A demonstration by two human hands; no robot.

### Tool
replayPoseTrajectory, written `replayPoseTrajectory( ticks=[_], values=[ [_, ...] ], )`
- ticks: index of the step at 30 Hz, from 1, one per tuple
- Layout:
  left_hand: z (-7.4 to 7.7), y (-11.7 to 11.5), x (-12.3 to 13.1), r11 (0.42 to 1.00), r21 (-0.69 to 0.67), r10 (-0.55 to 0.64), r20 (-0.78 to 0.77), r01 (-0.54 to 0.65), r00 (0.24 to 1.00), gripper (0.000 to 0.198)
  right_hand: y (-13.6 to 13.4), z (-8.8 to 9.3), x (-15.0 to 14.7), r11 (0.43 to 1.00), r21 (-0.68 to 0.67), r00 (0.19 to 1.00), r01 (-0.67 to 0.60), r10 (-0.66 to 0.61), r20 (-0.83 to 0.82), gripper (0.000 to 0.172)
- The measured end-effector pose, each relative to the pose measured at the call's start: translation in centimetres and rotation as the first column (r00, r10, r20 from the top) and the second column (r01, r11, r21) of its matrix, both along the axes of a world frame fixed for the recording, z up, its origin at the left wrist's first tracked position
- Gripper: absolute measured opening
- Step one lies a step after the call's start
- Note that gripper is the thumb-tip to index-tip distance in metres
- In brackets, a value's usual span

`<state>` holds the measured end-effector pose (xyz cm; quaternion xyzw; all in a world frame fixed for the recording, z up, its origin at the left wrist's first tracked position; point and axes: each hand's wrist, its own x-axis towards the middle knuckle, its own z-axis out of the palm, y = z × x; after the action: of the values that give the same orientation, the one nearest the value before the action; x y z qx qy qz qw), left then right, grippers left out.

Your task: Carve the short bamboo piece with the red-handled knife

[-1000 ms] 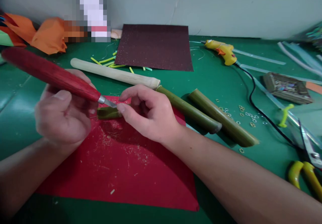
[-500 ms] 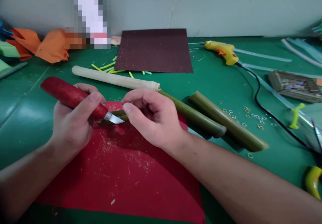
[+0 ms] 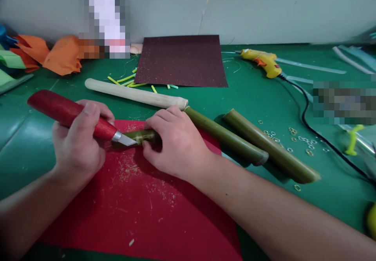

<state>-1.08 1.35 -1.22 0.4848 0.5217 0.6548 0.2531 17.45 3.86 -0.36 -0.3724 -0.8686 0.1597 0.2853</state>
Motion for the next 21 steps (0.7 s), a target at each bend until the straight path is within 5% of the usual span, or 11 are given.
replayPoseTrajectory(
  ticks=[6, 14, 21],
  values=[
    [0.8, -0.6, 0.1, 0.999, 0.016, -0.032, -0.072, 0.033, 0.997, 0.034, -0.5, 0.3, 0.0, 0.996, -0.075, 0.997, -0.049, 0.053, 0.059, 0.028],
    [-0.2, 0.2, -0.3, 0.987, 0.154, -0.019, -0.106, 0.035, 0.994, 0.04, -0.8, 0.3, -0.2, 0.985, -0.167, 0.998, -0.034, 0.044, 0.053, 0.029],
    [-0.2, -0.2, -0.1, 0.975, 0.223, 0.033, -0.159, 0.003, 0.987, 0.034, -0.6, 0.0, -0.2, 0.996, -0.083, 0.997, -0.036, 0.042, 0.068, 0.024]
  ],
)
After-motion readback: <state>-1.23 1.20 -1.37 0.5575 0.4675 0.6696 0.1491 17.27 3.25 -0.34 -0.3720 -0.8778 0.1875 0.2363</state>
